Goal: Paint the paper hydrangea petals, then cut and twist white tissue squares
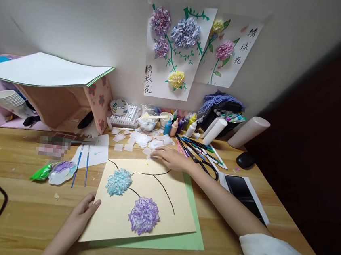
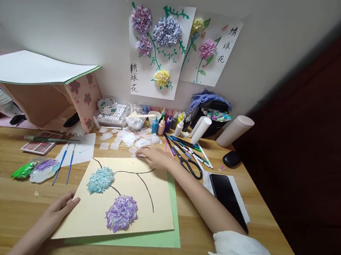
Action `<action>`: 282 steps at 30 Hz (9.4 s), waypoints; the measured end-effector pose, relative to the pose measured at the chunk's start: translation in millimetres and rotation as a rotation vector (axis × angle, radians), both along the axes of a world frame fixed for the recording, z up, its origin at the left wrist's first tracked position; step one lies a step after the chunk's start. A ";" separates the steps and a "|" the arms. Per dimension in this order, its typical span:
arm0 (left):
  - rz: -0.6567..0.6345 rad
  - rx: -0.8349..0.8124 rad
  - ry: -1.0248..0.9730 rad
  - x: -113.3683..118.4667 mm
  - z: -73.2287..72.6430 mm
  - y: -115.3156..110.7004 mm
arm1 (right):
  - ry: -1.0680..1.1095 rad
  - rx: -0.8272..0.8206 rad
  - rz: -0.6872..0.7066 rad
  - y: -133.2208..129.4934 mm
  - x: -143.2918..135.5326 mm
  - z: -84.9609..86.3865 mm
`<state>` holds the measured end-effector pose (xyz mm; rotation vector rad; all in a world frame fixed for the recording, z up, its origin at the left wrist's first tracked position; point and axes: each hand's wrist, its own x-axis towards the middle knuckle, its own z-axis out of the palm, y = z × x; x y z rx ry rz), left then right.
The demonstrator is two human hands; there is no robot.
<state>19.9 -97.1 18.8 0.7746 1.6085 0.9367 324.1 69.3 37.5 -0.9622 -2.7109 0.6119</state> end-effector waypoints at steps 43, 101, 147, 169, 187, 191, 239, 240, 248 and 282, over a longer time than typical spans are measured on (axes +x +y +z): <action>-0.563 0.523 1.308 31.5 -11.8 203.1 | 0.064 0.276 -0.670 56.9 -55.7 -11.6; -0.525 0.757 1.313 68.6 8.8 239.4 | 1.011 -0.284 -0.762 -25.4 -10.9 -41.3; -0.509 0.380 0.897 32.0 -5.6 204.1 | 1.119 -0.323 -0.821 -25.1 9.8 -54.4; -0.597 0.407 1.114 41.5 25.4 214.3 | 1.176 -0.357 -0.817 -27.3 9.1 -53.7; -0.671 0.465 1.022 35.6 28.3 233.3 | 1.168 -0.330 -0.815 -30.6 8.6 -51.8; -0.799 0.432 0.992 18.8 18.8 233.3 | 1.170 -0.337 -0.808 -29.8 8.9 -53.5; -0.636 0.701 1.038 65.9 13.5 248.3 | 1.173 -0.332 -0.802 -30.2 9.7 -53.3; -0.646 0.689 1.074 63.6 10.9 250.2 | 1.172 -0.333 -0.803 -30.3 9.7 -53.6; -0.667 0.608 1.302 74.5 21.5 234.8 | 1.177 -0.345 -0.806 -30.8 8.5 -51.5; -0.719 0.715 1.274 104.0 23.9 223.0 | 1.177 -0.138 -0.920 -29.6 12.4 -54.7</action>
